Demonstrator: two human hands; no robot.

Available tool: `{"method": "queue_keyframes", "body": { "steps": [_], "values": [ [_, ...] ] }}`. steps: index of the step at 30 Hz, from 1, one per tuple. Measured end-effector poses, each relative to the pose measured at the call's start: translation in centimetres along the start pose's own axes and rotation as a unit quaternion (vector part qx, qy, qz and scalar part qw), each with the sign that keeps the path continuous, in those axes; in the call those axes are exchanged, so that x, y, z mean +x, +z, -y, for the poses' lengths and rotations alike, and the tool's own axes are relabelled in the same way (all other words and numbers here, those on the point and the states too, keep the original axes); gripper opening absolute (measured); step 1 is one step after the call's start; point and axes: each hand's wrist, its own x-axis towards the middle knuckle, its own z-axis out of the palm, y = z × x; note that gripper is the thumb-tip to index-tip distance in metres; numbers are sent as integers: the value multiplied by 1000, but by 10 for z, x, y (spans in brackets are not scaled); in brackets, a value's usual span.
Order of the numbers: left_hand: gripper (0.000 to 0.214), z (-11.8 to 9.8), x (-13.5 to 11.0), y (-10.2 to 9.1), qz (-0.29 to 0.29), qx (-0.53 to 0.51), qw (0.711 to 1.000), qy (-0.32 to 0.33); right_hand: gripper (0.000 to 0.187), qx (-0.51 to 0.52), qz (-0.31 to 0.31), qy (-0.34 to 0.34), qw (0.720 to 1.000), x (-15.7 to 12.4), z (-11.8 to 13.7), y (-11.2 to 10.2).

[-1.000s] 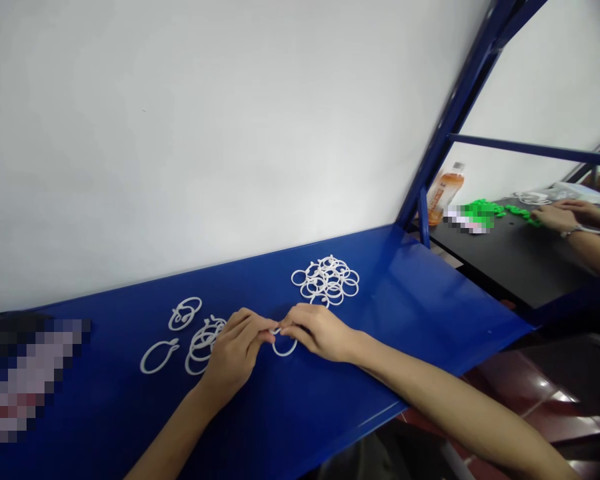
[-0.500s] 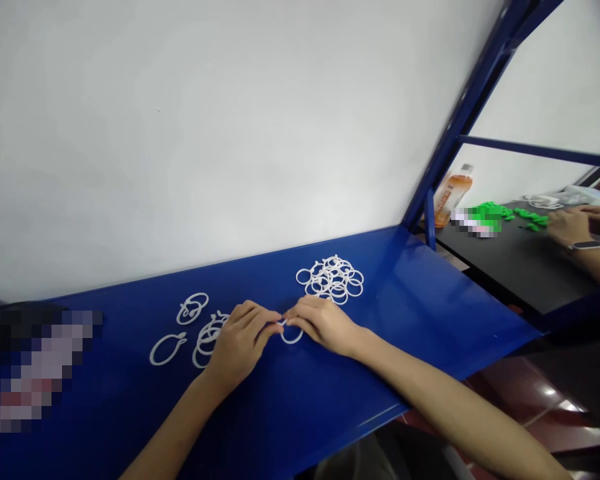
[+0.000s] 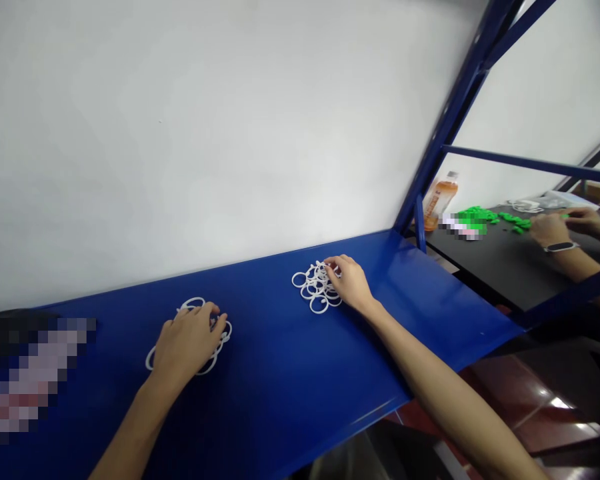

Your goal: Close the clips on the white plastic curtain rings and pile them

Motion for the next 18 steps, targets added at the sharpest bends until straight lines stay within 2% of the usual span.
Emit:
{"method": "queue_keyframes", "body": {
  "steps": [6, 10, 12, 15, 18],
  "values": [
    [28, -3, 3, -7, -35, -92, 995, 16, 14, -35, -2, 2, 999, 1, -4, 4],
    [30, -9, 2, -12, -96, -207, 973, 10, 18, -26, -47, -32, 998, 1, -1, 0],
    [34, -14, -1, -16, -106, -258, 960, -5, 19, -19, -56, -57, 997, -2, 7, -2],
    [37, -24, -6, -18, -95, -322, 941, -26, 20, 13, -27, -116, 993, -12, 28, -2],
    [39, -33, -10, -16, -82, -387, 918, -21, 23, 72, 42, -187, 979, -27, 53, 1]
  ]
}}
